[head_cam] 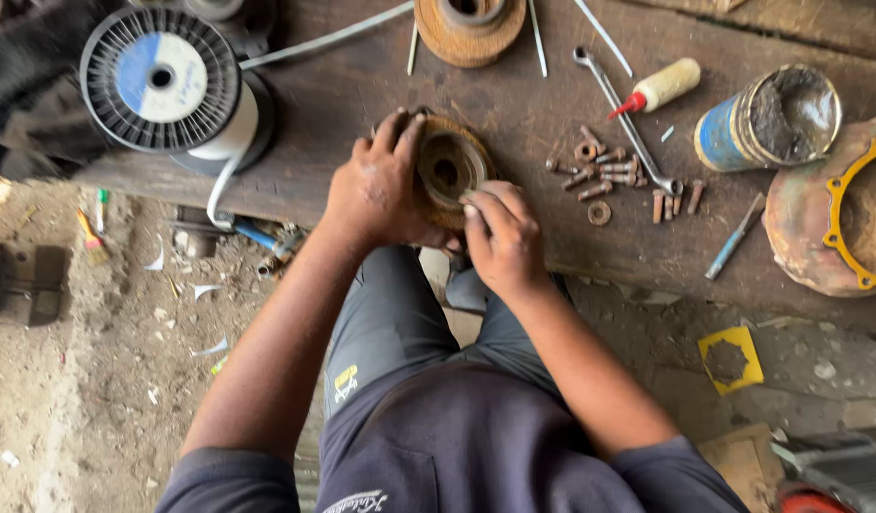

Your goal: The person cleans a cylindrical metal part on a workbench using a metal file and then a small green abrasive pad. They scrape the inner and outer surfaces of the part, rotate it to access different areas, and continue scrubbing until the end of the clip.

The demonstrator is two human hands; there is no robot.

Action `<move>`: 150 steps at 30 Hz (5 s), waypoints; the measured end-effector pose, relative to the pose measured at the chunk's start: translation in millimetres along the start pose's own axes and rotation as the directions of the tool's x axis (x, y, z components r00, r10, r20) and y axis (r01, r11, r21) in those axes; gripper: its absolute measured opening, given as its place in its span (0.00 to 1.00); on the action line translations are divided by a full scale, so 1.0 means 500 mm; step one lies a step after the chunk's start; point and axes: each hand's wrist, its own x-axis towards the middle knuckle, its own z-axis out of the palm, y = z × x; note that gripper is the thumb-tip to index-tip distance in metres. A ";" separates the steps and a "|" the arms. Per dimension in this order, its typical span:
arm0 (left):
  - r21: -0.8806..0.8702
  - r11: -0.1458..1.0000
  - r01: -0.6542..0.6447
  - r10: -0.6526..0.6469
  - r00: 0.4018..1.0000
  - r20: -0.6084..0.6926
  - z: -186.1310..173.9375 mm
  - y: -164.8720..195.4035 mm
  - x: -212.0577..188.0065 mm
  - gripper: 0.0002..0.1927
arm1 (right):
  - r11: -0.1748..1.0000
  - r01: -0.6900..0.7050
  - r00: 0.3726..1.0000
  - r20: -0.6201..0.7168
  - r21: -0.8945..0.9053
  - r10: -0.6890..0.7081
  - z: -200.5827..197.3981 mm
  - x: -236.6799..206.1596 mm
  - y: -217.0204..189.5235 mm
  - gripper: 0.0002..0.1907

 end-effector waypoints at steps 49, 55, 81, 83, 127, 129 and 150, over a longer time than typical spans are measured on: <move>0.012 1.000 0.003 -0.003 1.000 0.001 0.016 -0.005 0.006 0.68 | 0.969 0.233 0.970 0.092 -0.081 -0.225 0.010 0.038 -0.003 0.10; 0.004 1.000 0.011 -0.011 1.000 0.004 0.016 -0.006 0.006 0.65 | 0.965 0.246 0.968 0.075 -0.090 -0.240 0.013 0.036 0.000 0.09; 0.012 0.999 0.039 -0.039 0.998 0.059 0.002 0.004 0.005 0.75 | 0.979 0.189 0.980 0.084 -0.075 -0.183 -0.005 0.028 0.004 0.10; 0.015 0.999 0.031 -0.032 0.998 0.051 0.001 0.006 0.004 0.75 | 0.976 0.207 0.977 0.076 -0.075 -0.201 -0.002 0.025 0.009 0.10; 0.089 0.988 -0.129 0.128 0.992 0.017 -0.016 -0.010 0.030 0.72 | 0.996 -0.041 0.997 -0.058 0.079 0.045 -0.003 -0.056 0.070 0.05; 0.042 0.987 -0.153 0.154 0.988 -0.012 -0.011 -0.014 0.027 0.69 | 0.998 0.057 0.998 -0.032 0.009 -0.057 0.007 -0.049 0.065 0.06; 0.055 0.987 -0.149 0.151 0.988 -0.029 -0.010 -0.013 0.030 0.69 | 0.987 0.138 0.990 -0.028 -0.079 -0.141 0.028 -0.043 0.079 0.09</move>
